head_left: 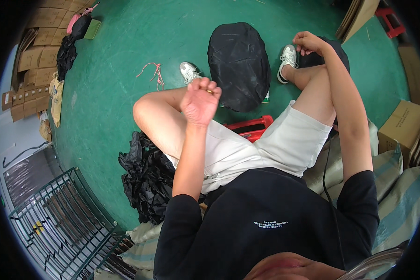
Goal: The recorder is inspecting and unfolding black fabric bags in a warehouse setting.
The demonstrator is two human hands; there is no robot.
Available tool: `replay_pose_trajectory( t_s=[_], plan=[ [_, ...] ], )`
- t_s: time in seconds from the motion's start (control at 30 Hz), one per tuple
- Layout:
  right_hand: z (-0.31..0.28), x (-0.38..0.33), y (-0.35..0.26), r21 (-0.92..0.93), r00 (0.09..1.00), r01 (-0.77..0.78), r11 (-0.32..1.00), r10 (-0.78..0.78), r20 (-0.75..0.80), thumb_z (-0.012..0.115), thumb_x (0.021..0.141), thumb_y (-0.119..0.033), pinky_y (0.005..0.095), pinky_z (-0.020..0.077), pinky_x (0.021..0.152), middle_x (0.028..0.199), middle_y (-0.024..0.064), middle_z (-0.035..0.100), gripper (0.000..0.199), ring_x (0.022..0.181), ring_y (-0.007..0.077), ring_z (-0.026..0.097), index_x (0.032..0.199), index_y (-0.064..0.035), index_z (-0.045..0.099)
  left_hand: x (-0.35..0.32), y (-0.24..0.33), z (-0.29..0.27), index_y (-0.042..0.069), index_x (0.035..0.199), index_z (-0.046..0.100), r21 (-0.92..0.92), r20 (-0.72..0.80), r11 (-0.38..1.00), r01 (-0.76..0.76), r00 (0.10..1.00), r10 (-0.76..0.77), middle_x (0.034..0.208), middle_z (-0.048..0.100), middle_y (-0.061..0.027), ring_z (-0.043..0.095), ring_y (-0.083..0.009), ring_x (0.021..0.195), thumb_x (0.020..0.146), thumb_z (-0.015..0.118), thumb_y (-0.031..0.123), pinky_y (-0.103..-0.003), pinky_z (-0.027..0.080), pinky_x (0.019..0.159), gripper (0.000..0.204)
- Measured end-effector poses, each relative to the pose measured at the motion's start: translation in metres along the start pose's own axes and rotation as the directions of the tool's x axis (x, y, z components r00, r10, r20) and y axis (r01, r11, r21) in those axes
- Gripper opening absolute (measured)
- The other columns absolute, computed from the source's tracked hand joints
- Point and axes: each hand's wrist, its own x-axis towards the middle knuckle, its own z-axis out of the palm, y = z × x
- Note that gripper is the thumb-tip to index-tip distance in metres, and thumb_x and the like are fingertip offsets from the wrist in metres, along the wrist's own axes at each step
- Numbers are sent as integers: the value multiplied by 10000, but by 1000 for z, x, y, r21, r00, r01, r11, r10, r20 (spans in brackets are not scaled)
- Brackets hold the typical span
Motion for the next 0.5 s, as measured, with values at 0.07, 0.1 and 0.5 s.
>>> replay_pose_trajectory(
  t_s=[0.07, 0.1, 0.5],
  plan=[
    [0, -1, 0, -7, 1000, -6, 1000, 6, 4, 568, 907, -237, 231, 370, 408, 676, 26, 606, 168, 480, 103, 546, 936, -72, 562, -8, 30, 8, 82, 811, 582, 134, 44, 977, -165, 986, 161, 919, 553, -51, 489, -204, 905, 836, 639, 235, -360, 393, 869, 166],
    [0, -1, -2, -4, 1000, -16, 1000, 17, 8, 565, 909, -239, 232, 375, 410, 675, 23, 604, 169, 479, 104, 544, 936, -72, 561, -17, 47, 17, 77, 832, 579, 146, 50, 961, -236, 972, 231, 935, 558, -60, 500, -217, 915, 831, 618, 185, -366, 401, 877, 115],
    [-24, -9, 19, -25, 991, -135, 991, 135, -11, 535, 932, -308, 205, 390, 438, 668, -14, 577, 180, 527, 90, 559, 997, -142, 556, -176, 200, -121, 73, 912, 609, 530, -372, 654, -540, 544, 752, 976, 661, -79, 608, -222, 845, 800, 549, 199, -348, 474, 756, 179]
  ],
)
